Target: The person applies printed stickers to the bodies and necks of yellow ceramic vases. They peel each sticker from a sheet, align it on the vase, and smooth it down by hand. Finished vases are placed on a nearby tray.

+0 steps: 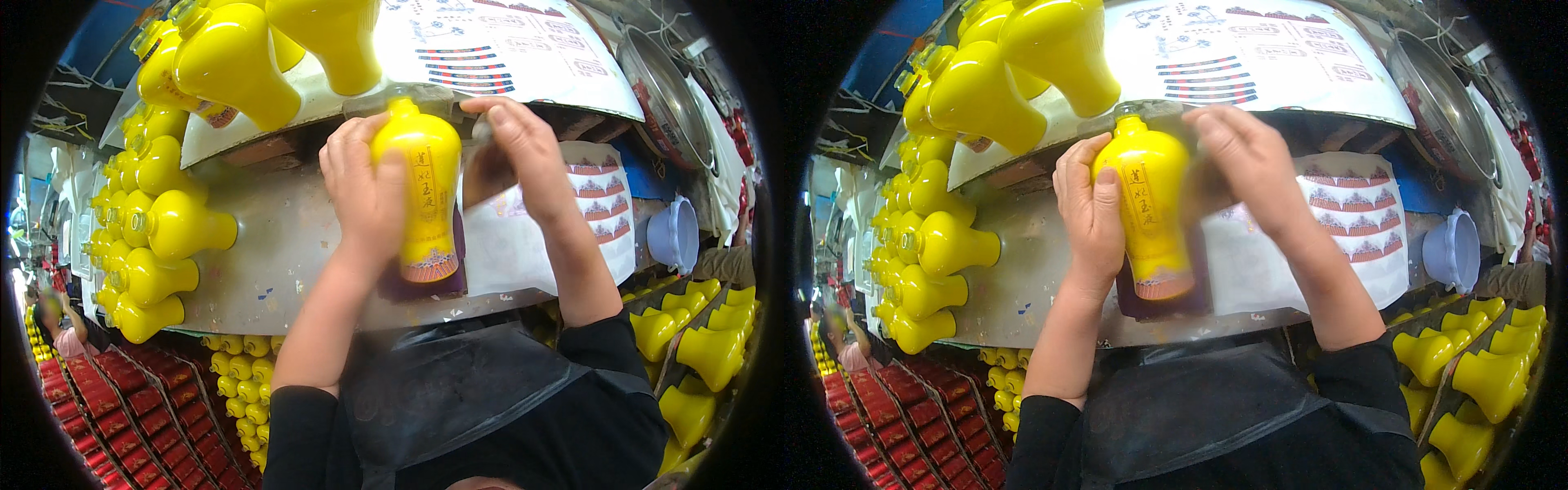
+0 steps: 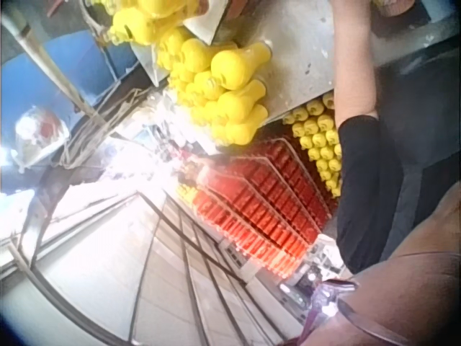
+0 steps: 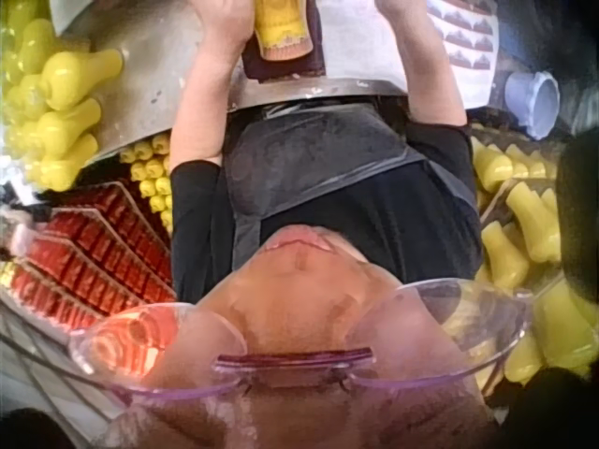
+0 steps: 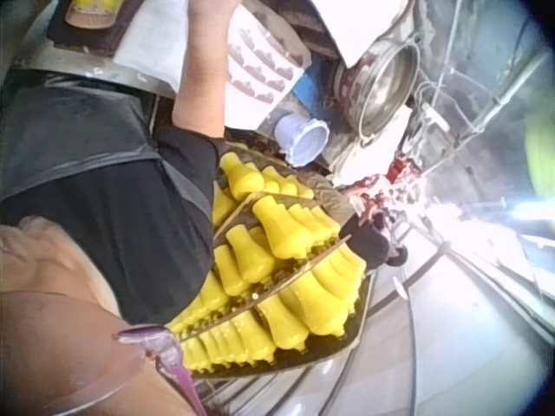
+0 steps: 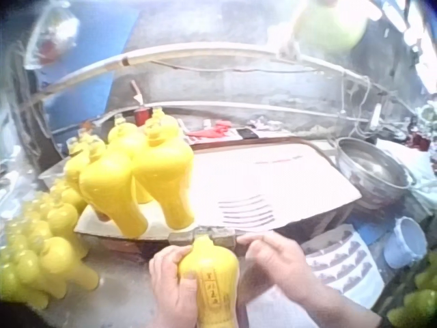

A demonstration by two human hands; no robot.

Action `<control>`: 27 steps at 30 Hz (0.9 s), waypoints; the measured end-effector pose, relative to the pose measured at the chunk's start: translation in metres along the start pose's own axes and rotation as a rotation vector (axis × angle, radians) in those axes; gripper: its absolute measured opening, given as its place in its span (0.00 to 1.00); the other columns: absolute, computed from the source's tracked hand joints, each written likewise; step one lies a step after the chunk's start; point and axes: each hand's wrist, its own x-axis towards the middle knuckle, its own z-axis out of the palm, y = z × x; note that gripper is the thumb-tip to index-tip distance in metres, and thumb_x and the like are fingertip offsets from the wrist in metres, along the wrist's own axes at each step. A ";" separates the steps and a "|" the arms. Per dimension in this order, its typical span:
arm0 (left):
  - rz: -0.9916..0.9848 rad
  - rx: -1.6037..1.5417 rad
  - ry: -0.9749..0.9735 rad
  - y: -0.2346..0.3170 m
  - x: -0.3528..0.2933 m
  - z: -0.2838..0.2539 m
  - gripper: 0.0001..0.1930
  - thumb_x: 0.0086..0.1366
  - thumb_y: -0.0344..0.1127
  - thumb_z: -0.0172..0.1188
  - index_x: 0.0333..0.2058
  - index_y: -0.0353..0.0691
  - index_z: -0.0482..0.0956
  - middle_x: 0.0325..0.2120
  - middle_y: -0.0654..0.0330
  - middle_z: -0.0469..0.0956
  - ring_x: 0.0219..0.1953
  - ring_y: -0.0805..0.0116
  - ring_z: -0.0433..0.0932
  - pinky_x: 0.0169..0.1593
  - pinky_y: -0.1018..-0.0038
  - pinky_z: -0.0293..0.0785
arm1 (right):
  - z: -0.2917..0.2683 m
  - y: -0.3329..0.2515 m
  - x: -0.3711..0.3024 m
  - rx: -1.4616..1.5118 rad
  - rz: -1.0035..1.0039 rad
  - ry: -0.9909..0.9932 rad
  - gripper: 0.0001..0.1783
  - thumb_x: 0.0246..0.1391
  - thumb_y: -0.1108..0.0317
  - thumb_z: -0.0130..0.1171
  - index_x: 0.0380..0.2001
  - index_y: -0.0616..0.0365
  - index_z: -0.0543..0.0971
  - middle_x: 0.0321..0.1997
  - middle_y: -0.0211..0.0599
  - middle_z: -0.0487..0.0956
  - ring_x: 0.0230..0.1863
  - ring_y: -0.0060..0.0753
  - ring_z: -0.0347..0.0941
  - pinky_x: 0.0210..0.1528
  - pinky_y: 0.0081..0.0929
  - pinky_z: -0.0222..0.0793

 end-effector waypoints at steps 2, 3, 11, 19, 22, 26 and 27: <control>-0.019 -0.068 -0.010 -0.001 -0.001 0.000 0.21 0.77 0.43 0.46 0.57 0.34 0.75 0.56 0.49 0.73 0.59 0.54 0.68 0.66 0.62 0.60 | -0.004 -0.001 0.000 0.247 0.170 0.013 0.13 0.68 0.64 0.58 0.51 0.57 0.80 0.46 0.28 0.79 0.49 0.20 0.75 0.54 0.20 0.73; -0.029 -0.088 -0.004 -0.001 -0.002 0.000 0.22 0.77 0.43 0.46 0.58 0.34 0.74 0.56 0.49 0.72 0.60 0.54 0.68 0.67 0.62 0.59 | -0.004 -0.001 -0.001 0.204 0.020 -0.022 0.12 0.67 0.66 0.59 0.51 0.57 0.80 0.46 0.29 0.80 0.49 0.20 0.76 0.54 0.20 0.73; -0.060 -0.107 -0.020 0.000 -0.006 0.002 0.26 0.72 0.46 0.51 0.61 0.32 0.69 0.59 0.45 0.68 0.62 0.46 0.64 0.68 0.54 0.56 | 0.020 0.008 0.014 -0.567 -0.591 0.202 0.15 0.58 0.73 0.70 0.48 0.62 0.82 0.43 0.41 0.85 0.43 0.32 0.83 0.47 0.25 0.79; -0.079 -0.116 -0.008 0.006 0.002 -0.001 0.34 0.62 0.48 0.65 0.61 0.34 0.69 0.57 0.46 0.69 0.60 0.47 0.65 0.67 0.53 0.58 | 0.009 -0.005 0.022 -0.431 -0.601 0.102 0.17 0.55 0.73 0.73 0.47 0.62 0.83 0.43 0.40 0.86 0.42 0.29 0.84 0.46 0.24 0.80; -0.161 -0.142 -0.020 0.009 0.008 -0.001 0.32 0.61 0.47 0.65 0.59 0.35 0.71 0.54 0.48 0.71 0.58 0.48 0.66 0.65 0.55 0.61 | 0.016 -0.003 0.015 -0.538 -0.626 0.096 0.17 0.55 0.72 0.73 0.48 0.63 0.83 0.43 0.41 0.86 0.42 0.30 0.84 0.46 0.25 0.81; -0.238 -0.137 -0.021 0.010 0.016 0.002 0.26 0.63 0.47 0.63 0.54 0.37 0.76 0.50 0.50 0.73 0.54 0.51 0.68 0.62 0.57 0.63 | 0.024 0.006 0.011 -0.625 -0.672 0.239 0.18 0.55 0.72 0.73 0.48 0.61 0.82 0.43 0.43 0.86 0.41 0.35 0.85 0.46 0.26 0.81; -0.251 -0.151 -0.018 0.010 0.018 0.002 0.24 0.63 0.46 0.63 0.53 0.37 0.77 0.49 0.51 0.73 0.54 0.51 0.68 0.62 0.58 0.64 | 0.025 0.009 0.012 -0.630 -0.675 0.251 0.18 0.55 0.72 0.73 0.48 0.61 0.82 0.43 0.43 0.86 0.41 0.36 0.85 0.46 0.27 0.81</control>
